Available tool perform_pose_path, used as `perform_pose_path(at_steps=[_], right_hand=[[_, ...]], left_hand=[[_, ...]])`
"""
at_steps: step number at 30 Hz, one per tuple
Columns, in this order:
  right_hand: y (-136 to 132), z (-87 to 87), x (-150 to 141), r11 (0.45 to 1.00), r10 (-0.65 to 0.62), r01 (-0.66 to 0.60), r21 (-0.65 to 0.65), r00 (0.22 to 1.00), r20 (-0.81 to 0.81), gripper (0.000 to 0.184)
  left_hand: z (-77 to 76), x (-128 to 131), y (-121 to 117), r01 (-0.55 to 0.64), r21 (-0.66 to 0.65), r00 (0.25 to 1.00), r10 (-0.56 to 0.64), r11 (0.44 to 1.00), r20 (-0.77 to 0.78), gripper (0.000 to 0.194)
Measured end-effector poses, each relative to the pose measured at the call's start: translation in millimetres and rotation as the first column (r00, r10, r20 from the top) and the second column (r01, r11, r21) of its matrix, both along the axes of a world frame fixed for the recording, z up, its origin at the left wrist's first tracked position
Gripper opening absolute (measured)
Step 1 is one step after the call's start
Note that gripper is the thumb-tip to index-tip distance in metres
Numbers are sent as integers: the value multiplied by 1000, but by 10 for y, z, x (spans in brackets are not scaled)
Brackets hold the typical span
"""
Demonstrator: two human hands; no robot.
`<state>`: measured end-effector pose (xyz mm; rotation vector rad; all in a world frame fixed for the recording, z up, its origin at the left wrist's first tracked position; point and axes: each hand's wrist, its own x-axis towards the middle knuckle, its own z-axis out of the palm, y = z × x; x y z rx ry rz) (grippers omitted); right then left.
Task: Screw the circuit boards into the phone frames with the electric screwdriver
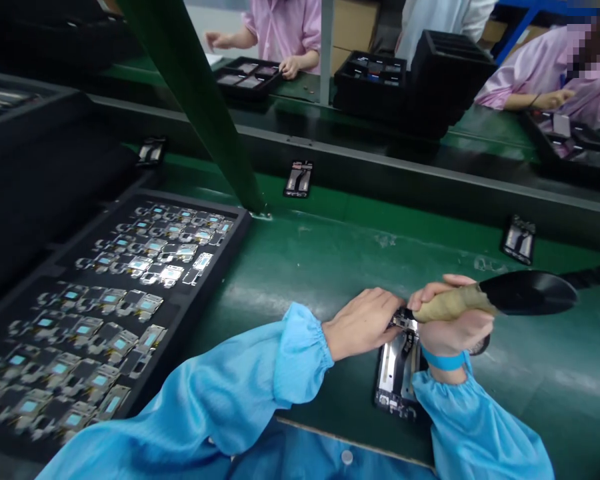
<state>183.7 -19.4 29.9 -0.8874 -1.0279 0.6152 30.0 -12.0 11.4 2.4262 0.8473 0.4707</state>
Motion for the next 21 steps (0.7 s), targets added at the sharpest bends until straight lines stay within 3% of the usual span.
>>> perform_pose_path(at_steps=[11, 14, 17, 21], right_hand=[[-17, -97, -47, 999, 32, -32, 28, 999, 4, 67], [-23, -57, -29, 999, 39, -39, 31, 999, -20, 62], [0, 52, 134, 995, -78, 82, 57, 994, -73, 62], [50, 119, 477, 940, -326, 330, 88, 944, -55, 63]], left_hand=[[-29, 9, 9, 10, 18, 1000, -9, 1000, -10, 22], [-40, -5, 7, -4, 17, 1000, 4, 1000, 12, 23], [-58, -27, -1, -3, 2, 997, 2, 1000, 80, 31], [-92, -43, -12, -4, 5, 993, 4, 1000, 116, 36]])
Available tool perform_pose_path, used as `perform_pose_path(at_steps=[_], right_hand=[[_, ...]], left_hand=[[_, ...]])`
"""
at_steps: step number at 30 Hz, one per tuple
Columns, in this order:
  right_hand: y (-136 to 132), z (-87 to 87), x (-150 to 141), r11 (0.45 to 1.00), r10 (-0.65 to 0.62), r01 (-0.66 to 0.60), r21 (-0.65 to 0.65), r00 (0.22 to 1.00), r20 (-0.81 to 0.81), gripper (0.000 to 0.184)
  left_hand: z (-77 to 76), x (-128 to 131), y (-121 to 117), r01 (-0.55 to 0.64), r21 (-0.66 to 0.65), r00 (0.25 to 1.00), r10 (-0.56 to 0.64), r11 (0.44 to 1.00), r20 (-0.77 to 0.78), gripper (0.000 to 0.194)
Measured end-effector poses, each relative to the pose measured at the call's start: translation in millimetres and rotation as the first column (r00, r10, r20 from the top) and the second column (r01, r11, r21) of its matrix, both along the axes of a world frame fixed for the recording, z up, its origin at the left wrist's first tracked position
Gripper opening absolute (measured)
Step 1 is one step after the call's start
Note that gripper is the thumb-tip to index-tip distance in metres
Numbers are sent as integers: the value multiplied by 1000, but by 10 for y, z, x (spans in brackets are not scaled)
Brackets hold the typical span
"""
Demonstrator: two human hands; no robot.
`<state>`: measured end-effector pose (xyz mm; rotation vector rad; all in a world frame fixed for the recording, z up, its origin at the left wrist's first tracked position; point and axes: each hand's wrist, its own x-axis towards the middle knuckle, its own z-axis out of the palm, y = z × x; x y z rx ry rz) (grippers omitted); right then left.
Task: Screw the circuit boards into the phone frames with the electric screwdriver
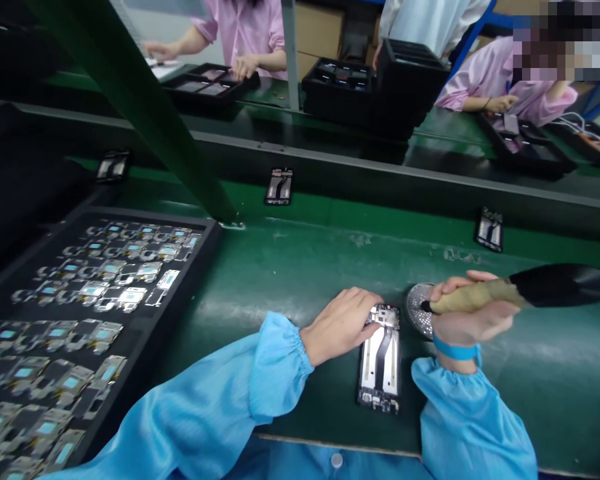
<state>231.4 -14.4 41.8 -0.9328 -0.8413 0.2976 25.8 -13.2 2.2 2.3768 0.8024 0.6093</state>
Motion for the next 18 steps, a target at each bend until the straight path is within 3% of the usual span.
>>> perform_pose_path(at_steps=[6, 18], right_hand=[[28, -109, 132, 998, 13, -12, -65, 1000, 11, 59], [33, -92, 106, 997, 15, -14, -82, 1000, 12, 61]], left_hand=[[-21, -6, -7, -12, 10, 1000, 12, 1000, -13, 34], [-6, -10, -11, -11, -5, 1000, 11, 1000, -7, 34]])
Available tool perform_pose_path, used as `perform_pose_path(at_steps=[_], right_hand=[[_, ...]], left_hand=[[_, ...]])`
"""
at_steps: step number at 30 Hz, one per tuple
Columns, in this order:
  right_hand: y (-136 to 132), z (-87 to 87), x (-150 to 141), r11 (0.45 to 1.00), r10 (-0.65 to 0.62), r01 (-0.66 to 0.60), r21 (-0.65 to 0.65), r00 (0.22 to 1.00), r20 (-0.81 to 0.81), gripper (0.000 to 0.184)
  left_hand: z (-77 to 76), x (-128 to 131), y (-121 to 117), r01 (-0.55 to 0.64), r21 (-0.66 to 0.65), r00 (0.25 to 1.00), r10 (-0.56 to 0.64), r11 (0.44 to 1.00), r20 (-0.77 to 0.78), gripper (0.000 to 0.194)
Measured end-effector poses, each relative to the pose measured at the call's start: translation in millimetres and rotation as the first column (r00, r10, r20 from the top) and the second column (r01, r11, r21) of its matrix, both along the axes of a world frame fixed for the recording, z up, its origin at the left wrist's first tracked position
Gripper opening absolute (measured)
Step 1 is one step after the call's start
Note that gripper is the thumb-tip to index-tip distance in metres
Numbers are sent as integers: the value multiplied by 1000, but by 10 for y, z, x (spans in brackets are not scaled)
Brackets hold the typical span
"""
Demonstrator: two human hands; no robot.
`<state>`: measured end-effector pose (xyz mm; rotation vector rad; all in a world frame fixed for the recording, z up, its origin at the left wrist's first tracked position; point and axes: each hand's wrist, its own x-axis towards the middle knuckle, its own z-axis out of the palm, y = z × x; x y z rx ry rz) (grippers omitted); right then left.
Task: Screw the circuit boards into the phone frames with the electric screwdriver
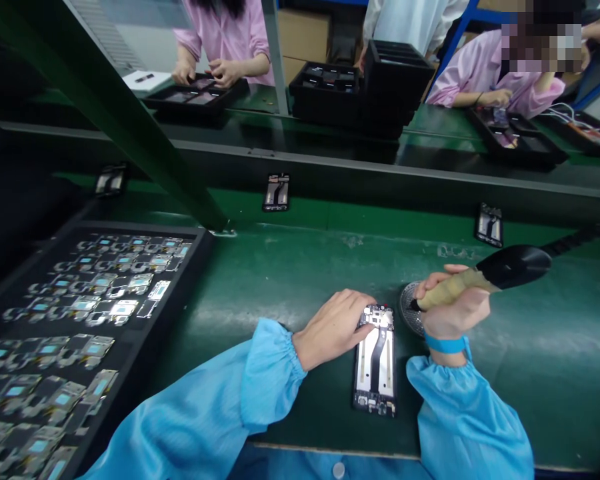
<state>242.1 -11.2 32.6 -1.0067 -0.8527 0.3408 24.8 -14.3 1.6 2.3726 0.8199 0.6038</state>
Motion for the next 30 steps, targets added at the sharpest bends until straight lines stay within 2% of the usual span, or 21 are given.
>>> perform_pose_path(at_steps=[3, 6, 9, 12, 24, 30], right_hand=[[-63, 84, -4, 998, 31, -30, 49, 999, -19, 62], [-162, 155, -153, 989, 137, -133, 69, 989, -51, 64], [-249, 145, -410, 956, 294, -293, 18, 954, -65, 65], [-290, 80, -609, 928, 371, -372, -8, 927, -57, 65], [-274, -59, -602, 898, 439, -440, -7, 898, -31, 57], [-283, -65, -681, 896, 442, -443, -25, 896, -40, 55]], left_hand=[[16, 18, 5, -31, -32, 999, 31, 999, 15, 26], [32, 35, 13, -38, -62, 999, 39, 997, 24, 26], [35, 37, 20, -30, -62, 999, 31, 998, 20, 26], [23, 35, 20, -23, -44, 1000, 23, 999, 15, 27], [3, 45, 8, -6, -24, 1000, 6, 1000, -10, 30], [40, 20, 37, 4, -19, 1000, -4, 1000, 14, 21]])
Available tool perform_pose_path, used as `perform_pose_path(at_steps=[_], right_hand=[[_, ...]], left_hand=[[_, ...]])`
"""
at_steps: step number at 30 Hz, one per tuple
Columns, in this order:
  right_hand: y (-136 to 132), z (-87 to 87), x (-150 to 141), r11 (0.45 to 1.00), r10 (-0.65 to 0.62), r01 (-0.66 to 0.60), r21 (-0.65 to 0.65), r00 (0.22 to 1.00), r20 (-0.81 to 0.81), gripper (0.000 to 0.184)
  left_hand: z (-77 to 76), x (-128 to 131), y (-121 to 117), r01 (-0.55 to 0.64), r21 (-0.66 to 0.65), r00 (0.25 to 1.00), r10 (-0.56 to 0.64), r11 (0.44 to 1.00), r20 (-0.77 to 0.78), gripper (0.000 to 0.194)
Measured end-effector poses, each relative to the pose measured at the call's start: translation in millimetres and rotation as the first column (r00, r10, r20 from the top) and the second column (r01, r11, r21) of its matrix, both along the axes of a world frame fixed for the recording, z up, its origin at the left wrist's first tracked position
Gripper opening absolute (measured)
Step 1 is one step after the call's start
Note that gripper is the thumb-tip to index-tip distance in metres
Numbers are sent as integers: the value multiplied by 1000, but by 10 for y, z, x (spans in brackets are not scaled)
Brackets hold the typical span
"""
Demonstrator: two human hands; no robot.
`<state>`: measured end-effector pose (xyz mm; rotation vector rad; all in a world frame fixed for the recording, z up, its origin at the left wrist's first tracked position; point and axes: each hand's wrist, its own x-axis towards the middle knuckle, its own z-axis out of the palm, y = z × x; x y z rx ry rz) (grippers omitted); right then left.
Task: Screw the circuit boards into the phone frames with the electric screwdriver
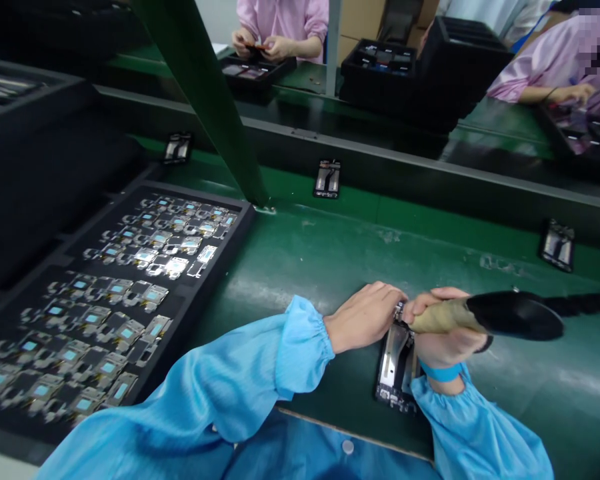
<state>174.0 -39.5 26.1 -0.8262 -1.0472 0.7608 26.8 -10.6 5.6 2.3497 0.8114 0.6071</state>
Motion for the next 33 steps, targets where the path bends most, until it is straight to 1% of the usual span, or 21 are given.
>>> perform_pose_path(at_steps=[2, 3, 4, 5, 7, 8, 9, 10, 12, 14, 16, 17, 19, 21, 23, 25, 28, 30, 31, 33], right_hand=[[28, 65, 60, 999, -34, 34, -2, 999, -30, 57], [53, 104, 124, 997, -78, 78, 7, 996, -52, 58], [84, 141, 207, 990, -136, 137, 17, 988, -71, 59], [119, 172, 304, 975, -216, 219, 30, 973, -86, 61], [191, 202, 508, 927, -368, 372, 45, 927, -79, 65], [224, 198, 596, 906, -418, 421, 48, 906, -64, 66], [251, 183, 665, 891, -449, 451, 49, 892, -53, 66], [271, 160, 712, 884, -464, 466, 46, 885, -45, 65], [293, 107, 741, 891, -453, 454, 24, 891, -29, 62], [299, 66, 718, 898, -440, 440, 1, 898, -12, 60], [298, 45, 689, 903, -430, 430, -9, 903, 1, 62], [297, 39, 682, 904, -428, 428, -12, 904, 1, 63], [292, 32, 684, 903, -429, 429, -31, 903, -4, 66], [281, 23, 700, 903, -427, 426, -61, 904, -12, 68], [270, 9, 717, 902, -424, 420, -96, 906, -20, 70], [268, -12, 732, 896, -432, 423, -136, 901, -41, 68], [293, -48, 749, 904, -423, 411, -120, 901, -99, 59], [310, -65, 751, 906, -421, 411, -102, 900, -112, 58], [311, -67, 746, 905, -424, 415, -96, 899, -108, 59], [295, -57, 721, 909, -416, 408, -88, 903, -105, 63]], left_hand=[[26, -12, -16, -15, 40, 1000, 15, 999, -6, 18], [39, -15, -42, 21, 71, 1000, -20, 997, -9, 16], [49, -15, -82, 102, 104, 995, -102, 989, -10, 15], [56, -12, -136, 219, 134, 975, -220, 966, -6, 16], [57, 1, -269, 448, 180, 891, -454, 876, -8, 30], [51, 9, -333, 513, 194, 854, -519, 836, -24, 39], [41, 16, -382, 537, 202, 841, -538, 819, -53, 47], [30, 22, -407, 524, 207, 851, -517, 826, -91, 51], [7, 34, -351, 435, 220, 899, -406, 873, -166, 49], [-12, 57, -146, 301, 242, 944, -252, 922, -212, 38], [-26, 111, 166, 149, 290, 966, -76, 945, -246, 26], [-34, 152, 338, 68, 318, 965, 18, 946, -261, 25], [-50, 255, 665, -90, 358, 945, 193, 929, -263, 28], [-66, 364, 917, -205, 374, 924, 305, 905, -231, 33], [-87, 452, 1066, -239, 390, 922, 333, 889, -196, 36], [-133, 509, 1130, -210, 422, 932, 310, 882, -185, 39], [-242, 538, 1186, -168, 465, 942, 280, 869, -183, 41], [-277, 512, 1260, -192, 478, 939, 302, 857, -166, 38], [-261, 480, 1311, -220, 480, 934, 325, 849, -146, 36], [-160, 377, 1432, -310, 475, 917, 390, 824, -79, 29]])
